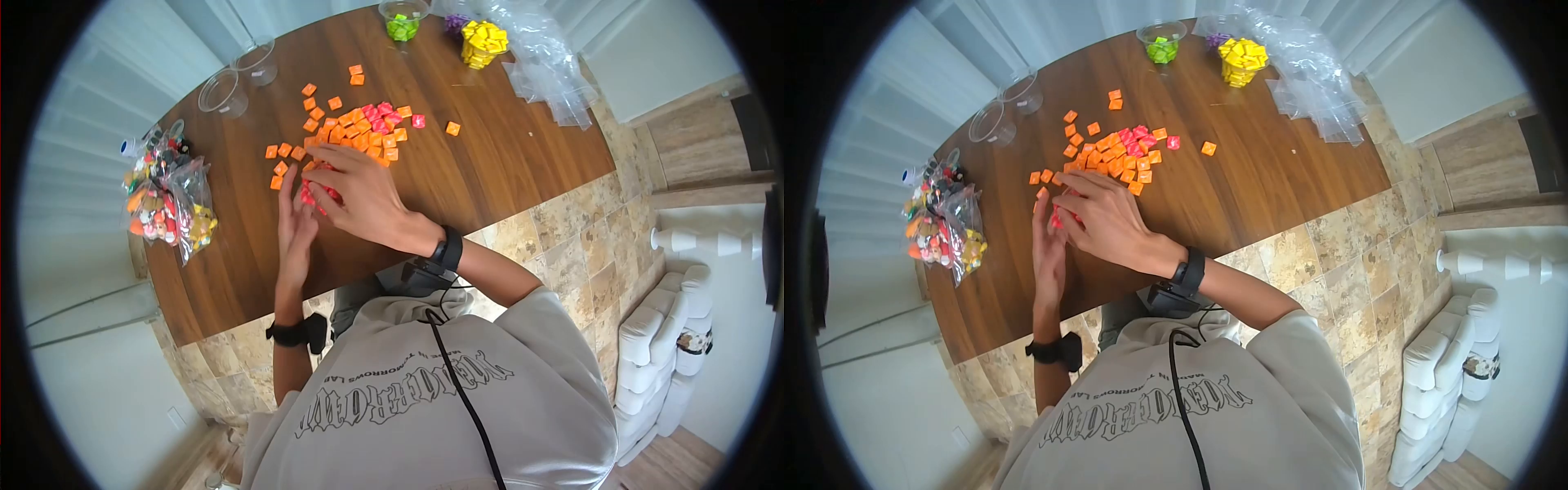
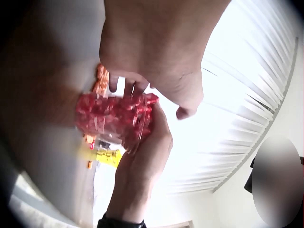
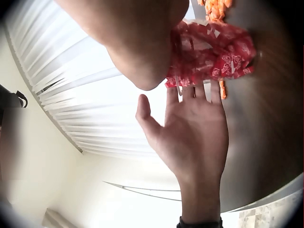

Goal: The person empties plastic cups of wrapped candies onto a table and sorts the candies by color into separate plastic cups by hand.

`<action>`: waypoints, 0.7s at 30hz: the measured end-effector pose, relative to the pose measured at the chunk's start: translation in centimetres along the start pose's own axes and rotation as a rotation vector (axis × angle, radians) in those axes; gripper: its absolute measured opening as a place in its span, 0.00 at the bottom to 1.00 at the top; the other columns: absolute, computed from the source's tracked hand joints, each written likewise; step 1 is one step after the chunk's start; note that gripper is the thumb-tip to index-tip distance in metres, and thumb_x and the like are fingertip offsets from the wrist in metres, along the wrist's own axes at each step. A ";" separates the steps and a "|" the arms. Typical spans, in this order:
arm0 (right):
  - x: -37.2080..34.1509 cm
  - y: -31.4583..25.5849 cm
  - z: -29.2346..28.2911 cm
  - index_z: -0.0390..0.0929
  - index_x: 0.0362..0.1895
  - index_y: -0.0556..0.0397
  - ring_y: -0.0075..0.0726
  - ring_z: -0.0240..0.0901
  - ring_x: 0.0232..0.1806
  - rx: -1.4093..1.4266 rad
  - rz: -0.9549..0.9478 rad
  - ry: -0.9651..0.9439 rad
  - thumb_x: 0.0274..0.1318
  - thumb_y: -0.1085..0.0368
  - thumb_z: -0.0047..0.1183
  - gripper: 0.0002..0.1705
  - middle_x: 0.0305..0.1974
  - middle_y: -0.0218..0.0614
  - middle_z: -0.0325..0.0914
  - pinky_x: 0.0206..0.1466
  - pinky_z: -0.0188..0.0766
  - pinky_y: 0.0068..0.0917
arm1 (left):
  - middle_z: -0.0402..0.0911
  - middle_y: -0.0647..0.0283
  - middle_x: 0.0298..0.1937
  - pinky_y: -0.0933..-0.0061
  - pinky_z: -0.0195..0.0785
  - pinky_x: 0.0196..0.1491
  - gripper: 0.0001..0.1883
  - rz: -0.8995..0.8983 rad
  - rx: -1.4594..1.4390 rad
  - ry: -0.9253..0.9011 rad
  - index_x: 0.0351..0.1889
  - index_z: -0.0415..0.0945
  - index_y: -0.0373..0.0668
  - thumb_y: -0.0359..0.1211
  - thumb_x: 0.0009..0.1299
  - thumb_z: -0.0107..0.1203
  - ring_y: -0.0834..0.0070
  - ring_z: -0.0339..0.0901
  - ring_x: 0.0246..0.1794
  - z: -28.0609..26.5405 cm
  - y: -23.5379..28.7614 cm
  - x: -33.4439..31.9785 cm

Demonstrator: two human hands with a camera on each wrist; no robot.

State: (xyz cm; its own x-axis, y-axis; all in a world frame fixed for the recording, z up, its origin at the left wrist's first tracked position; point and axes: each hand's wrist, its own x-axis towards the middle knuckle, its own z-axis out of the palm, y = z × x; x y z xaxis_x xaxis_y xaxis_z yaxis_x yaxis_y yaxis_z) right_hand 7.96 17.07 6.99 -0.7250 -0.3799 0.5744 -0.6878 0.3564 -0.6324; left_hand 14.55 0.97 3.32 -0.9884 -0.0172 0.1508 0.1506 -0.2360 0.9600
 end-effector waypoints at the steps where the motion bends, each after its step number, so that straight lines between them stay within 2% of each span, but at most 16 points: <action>1: -0.1 0.4 0.3 0.87 0.42 0.55 0.50 0.81 0.54 -0.016 -0.034 0.033 0.53 0.66 0.63 0.12 0.54 0.45 0.84 0.54 0.79 0.39 | 0.54 0.53 0.81 0.59 0.52 0.79 0.53 -0.054 0.021 -0.141 0.84 0.41 0.41 0.46 0.71 0.66 0.62 0.63 0.77 -0.4 0.2 -0.5; 2: -0.1 0.7 0.4 0.87 0.42 0.55 0.50 0.81 0.54 -0.020 -0.038 0.040 0.53 0.66 0.63 0.12 0.54 0.45 0.84 0.54 0.79 0.39 | 0.54 0.53 0.81 0.59 0.52 0.79 0.53 -0.048 0.023 -0.147 0.84 0.41 0.41 0.46 0.71 0.66 0.62 0.63 0.77 0.0 0.1 -0.5; 4: 0.0 1.0 0.6 0.87 0.41 0.55 0.50 0.81 0.52 -0.005 -0.063 0.014 0.52 0.65 0.63 0.12 0.51 0.44 0.85 0.53 0.79 0.39 | 0.57 0.54 0.79 0.60 0.54 0.78 0.65 -0.050 0.262 -0.095 0.85 0.37 0.43 0.32 0.58 0.77 0.63 0.62 0.77 0.8 -0.4 -0.4; 5: 0.1 1.1 0.7 0.87 0.41 0.55 0.50 0.81 0.52 -0.005 -0.070 0.019 0.52 0.65 0.63 0.12 0.51 0.44 0.85 0.53 0.79 0.39 | 0.61 0.54 0.77 0.62 0.59 0.75 0.67 -0.062 0.232 -0.035 0.85 0.38 0.44 0.25 0.53 0.77 0.65 0.64 0.76 1.1 -0.5 0.3; 6: 0.2 1.3 0.7 0.86 0.39 0.55 0.50 0.81 0.50 -0.005 -0.076 -0.017 0.52 0.64 0.64 0.11 0.49 0.43 0.85 0.52 0.79 0.39 | 0.61 0.54 0.77 0.62 0.59 0.75 0.67 -0.055 0.235 -0.036 0.85 0.38 0.44 0.25 0.53 0.77 0.65 0.64 0.76 1.5 -0.4 0.8; 8: 0.3 1.4 0.2 0.86 0.38 0.55 0.49 0.82 0.49 -0.010 -0.084 -0.048 0.51 0.63 0.64 0.11 0.46 0.43 0.86 0.51 0.79 0.40 | 0.68 0.51 0.74 0.61 0.65 0.72 0.66 -0.045 0.502 0.021 0.84 0.39 0.42 0.31 0.54 0.78 0.61 0.68 0.74 2.6 0.2 1.7; 10: 0.5 1.5 -0.7 0.85 0.36 0.55 0.49 0.81 0.48 -0.015 0.058 -0.146 0.51 0.64 0.64 0.10 0.42 0.42 0.85 0.50 0.78 0.39 | 0.69 0.49 0.73 0.61 0.66 0.71 0.65 -0.051 0.549 0.002 0.84 0.40 0.41 0.33 0.54 0.79 0.60 0.70 0.72 3.1 0.6 2.2; 12: 0.9 1.8 -2.0 0.84 0.35 0.55 0.49 0.81 0.46 -0.030 0.038 -0.133 0.51 0.64 0.64 0.09 0.41 0.41 0.85 0.48 0.78 0.40 | 0.71 0.48 0.71 0.60 0.68 0.70 0.65 -0.061 0.599 -0.015 0.84 0.40 0.41 0.34 0.55 0.79 0.59 0.73 0.70 3.9 1.4 3.1; 14: 1.7 2.1 -3.6 0.84 0.35 0.54 0.50 0.81 0.45 -0.038 0.029 -0.130 0.51 0.64 0.64 0.09 0.39 0.41 0.84 0.47 0.78 0.40 | 0.73 0.48 0.70 0.60 0.68 0.70 0.64 0.011 0.649 -0.057 0.83 0.42 0.41 0.36 0.55 0.79 0.58 0.75 0.69 5.2 2.1 4.9; 15: 2.7 2.5 -4.7 0.84 0.35 0.54 0.50 0.82 0.43 -0.054 -0.010 -0.041 0.52 0.64 0.64 0.08 0.39 0.40 0.85 0.46 0.78 0.40 | 0.73 0.48 0.70 0.60 0.68 0.70 0.64 -0.001 0.650 -0.057 0.83 0.42 0.41 0.36 0.55 0.79 0.58 0.75 0.69 5.9 2.5 6.2; 16: 3.8 3.2 -5.8 0.85 0.35 0.53 0.51 0.82 0.42 -0.071 -0.050 0.047 0.52 0.64 0.64 0.08 0.39 0.40 0.85 0.46 0.78 0.40 | 0.71 0.51 0.71 0.62 0.69 0.69 0.65 0.078 0.649 -0.088 0.83 0.43 0.42 0.35 0.53 0.80 0.62 0.72 0.70 6.8 2.8 8.1; 17: 4.9 4.2 -7.1 0.85 0.36 0.53 0.52 0.82 0.42 -0.064 -0.042 0.062 0.54 0.64 0.63 0.08 0.41 0.40 0.86 0.47 0.79 0.39 | 0.69 0.54 0.71 0.64 0.69 0.68 0.66 0.157 0.647 -0.116 0.84 0.44 0.43 0.34 0.51 0.81 0.65 0.69 0.71 7.5 2.6 10.1; 18: 6.0 5.6 -8.2 0.86 0.38 0.53 0.54 0.83 0.41 -0.057 -0.036 0.077 0.56 0.63 0.62 0.08 0.42 0.41 0.86 0.47 0.79 0.38 | 0.69 0.54 0.71 0.64 0.69 0.68 0.66 0.148 0.646 -0.109 0.84 0.44 0.43 0.34 0.51 0.81 0.65 0.69 0.71 8.0 2.0 12.1; 20: 8.4 8.8 -9.7 0.87 0.39 0.49 0.53 0.82 0.39 -0.005 0.031 0.130 0.62 0.57 0.55 0.13 0.35 0.42 0.85 0.42 0.77 0.44 | 0.69 0.54 0.72 0.64 0.68 0.70 0.63 0.221 0.654 -0.230 0.83 0.46 0.43 0.32 0.53 0.80 0.65 0.69 0.72 9.1 0.8 16.8; 21: 9.4 10.5 -10.3 0.87 0.39 0.49 0.53 0.82 0.39 -0.007 0.030 0.129 0.62 0.57 0.55 0.13 0.35 0.42 0.85 0.42 0.77 0.44 | 0.69 0.54 0.72 0.64 0.68 0.70 0.63 0.222 0.652 -0.229 0.83 0.46 0.43 0.32 0.53 0.80 0.65 0.69 0.72 9.7 0.1 19.0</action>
State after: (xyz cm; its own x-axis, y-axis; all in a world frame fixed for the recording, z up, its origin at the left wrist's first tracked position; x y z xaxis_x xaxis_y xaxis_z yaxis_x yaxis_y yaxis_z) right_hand -6.49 26.05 11.13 -0.7438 -0.2563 0.6174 -0.6653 0.3724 -0.6470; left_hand -4.03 10.04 8.56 -0.9152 0.2234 0.3353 0.3984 0.3778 0.8358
